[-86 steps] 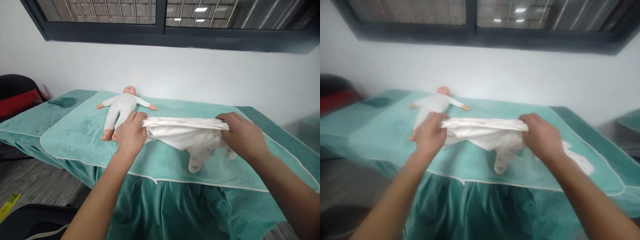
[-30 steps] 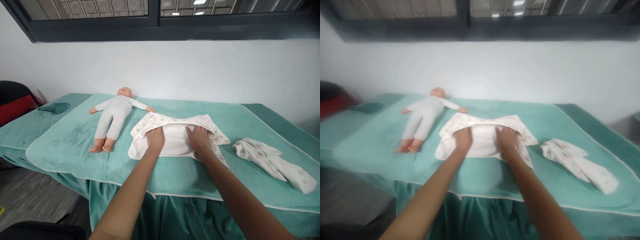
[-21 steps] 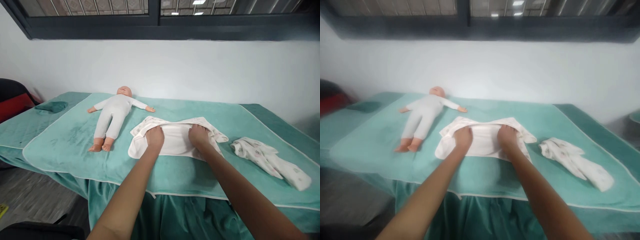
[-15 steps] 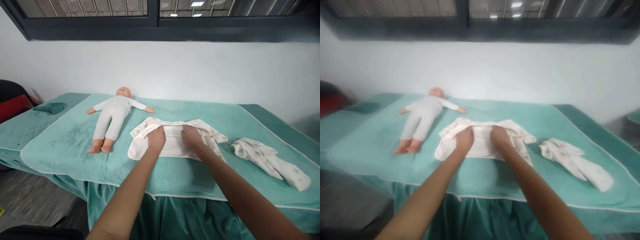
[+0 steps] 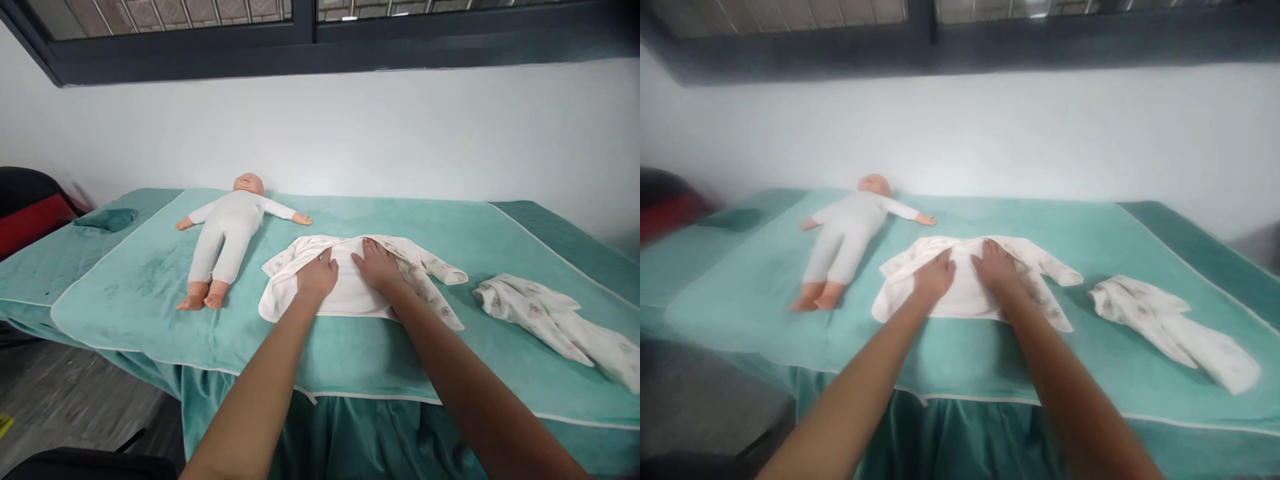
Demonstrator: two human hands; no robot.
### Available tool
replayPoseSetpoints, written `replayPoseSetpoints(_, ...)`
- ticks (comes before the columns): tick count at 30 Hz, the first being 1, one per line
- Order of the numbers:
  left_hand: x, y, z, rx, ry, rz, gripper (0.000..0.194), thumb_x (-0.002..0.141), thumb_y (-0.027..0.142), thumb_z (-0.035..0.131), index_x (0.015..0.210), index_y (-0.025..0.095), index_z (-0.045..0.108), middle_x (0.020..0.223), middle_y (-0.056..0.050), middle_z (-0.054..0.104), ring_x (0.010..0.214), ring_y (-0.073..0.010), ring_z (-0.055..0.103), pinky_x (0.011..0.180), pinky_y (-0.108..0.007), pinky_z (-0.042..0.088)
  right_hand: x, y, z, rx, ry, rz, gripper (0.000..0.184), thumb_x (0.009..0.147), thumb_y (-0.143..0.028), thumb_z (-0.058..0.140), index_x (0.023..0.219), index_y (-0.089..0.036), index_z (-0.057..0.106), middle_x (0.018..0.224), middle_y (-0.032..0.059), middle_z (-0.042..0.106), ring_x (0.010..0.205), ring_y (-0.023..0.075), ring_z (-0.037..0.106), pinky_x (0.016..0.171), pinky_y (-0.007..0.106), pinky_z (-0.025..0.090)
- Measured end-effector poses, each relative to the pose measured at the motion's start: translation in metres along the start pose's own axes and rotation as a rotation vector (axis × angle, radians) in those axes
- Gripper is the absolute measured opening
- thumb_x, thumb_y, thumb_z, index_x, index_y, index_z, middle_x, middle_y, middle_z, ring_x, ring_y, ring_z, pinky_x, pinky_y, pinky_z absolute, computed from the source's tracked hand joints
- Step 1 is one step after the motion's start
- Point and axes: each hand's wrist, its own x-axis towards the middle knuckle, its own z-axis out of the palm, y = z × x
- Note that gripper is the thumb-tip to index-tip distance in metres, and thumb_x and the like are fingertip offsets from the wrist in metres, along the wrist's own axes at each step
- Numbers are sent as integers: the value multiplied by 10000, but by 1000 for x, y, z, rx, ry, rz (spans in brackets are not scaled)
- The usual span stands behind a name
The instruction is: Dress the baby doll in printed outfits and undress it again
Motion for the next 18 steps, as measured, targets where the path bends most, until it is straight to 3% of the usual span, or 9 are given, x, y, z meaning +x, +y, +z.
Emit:
replayPoseSetpoints(3,1,-1,-1,-8,-40,-4,523,995,423,309,1496,295,393,1435,-89,564,1322,-296,508,1073,-474,428,4,0,3,-5,-39,20,670,1008,-507,214,1532,-94,283,1616,186,264,1472,296,242,1154,496,258)
replayPoseSetpoints(7,-6,1,-2,5,27,-12,527,985,420,337,1488,277,403,1379,-95,609,1287,-290,542,1065,-460,437,5,1,7,5,-38,64,711,991,-540,227,1563,-117,215,1642,181,186,1477,325,229,1145,541,260)
replayPoseSetpoints(12,-13,7,-4,55,123,-27,552,975,324,346,1522,246,344,1361,-122,616,1302,-290,531,1101,-456,402,-2,0,12,9,187,76,800,962,-549,317,1588,-122,60,1650,190,133,1463,347,252,1124,549,283)
replayPoseSetpoints(14,-10,9,-5,81,79,-40,562,965,303,361,1521,224,344,1397,-145,583,1330,-306,504,1112,-471,388,-3,0,14,15,226,94,821,958,-554,321,1585,-104,44,1642,205,153,1452,358,269,1128,553,268)
replayPoseSetpoints(18,9,13,-9,94,-52,-118,492,926,224,382,1398,170,508,1367,-190,593,1313,-357,513,1052,-535,425,2,1,14,46,121,168,823,957,-584,281,1581,-83,88,1620,227,212,1456,369,267,1138,572,237)
